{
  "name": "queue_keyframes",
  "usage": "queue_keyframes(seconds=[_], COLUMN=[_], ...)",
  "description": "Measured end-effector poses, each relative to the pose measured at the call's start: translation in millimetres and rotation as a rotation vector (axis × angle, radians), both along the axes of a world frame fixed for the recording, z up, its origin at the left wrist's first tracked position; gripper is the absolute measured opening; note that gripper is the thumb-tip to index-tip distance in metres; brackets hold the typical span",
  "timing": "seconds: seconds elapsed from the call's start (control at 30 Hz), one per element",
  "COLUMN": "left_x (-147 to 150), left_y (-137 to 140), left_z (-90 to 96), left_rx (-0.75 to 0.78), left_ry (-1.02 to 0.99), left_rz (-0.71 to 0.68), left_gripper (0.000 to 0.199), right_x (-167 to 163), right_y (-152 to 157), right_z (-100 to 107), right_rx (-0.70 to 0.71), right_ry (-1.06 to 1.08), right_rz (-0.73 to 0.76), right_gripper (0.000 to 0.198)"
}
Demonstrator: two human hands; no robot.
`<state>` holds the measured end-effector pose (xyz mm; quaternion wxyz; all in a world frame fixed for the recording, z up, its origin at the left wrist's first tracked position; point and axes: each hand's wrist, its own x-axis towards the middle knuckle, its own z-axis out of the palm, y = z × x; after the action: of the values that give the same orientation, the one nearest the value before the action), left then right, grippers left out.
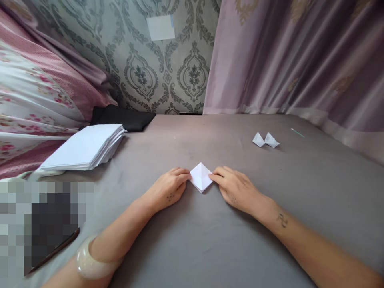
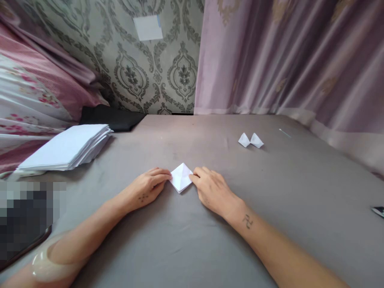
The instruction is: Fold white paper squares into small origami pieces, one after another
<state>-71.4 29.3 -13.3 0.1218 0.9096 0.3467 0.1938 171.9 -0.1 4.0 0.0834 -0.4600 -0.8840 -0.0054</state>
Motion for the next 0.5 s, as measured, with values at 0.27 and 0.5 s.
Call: queue_keyframes(seconds=[0.27, 0.5], left_x=[14, 15], left_y=[1, 4], left_z=[-0.2, -7.1], left_rx=[0.014, 0.017], left_ry=[-0.047, -0.119], left_rz=[0.087, 0.112], left_gripper=[0.027, 0.020], right_x=[-16, -19], right_y=[16, 26], right_z=[-5, -12], right_rx=[0.038, -0.068], right_ry=[0.070, 0.079], right_rz=[-0.095, -0.138], right_gripper=[0.034, 0.040])
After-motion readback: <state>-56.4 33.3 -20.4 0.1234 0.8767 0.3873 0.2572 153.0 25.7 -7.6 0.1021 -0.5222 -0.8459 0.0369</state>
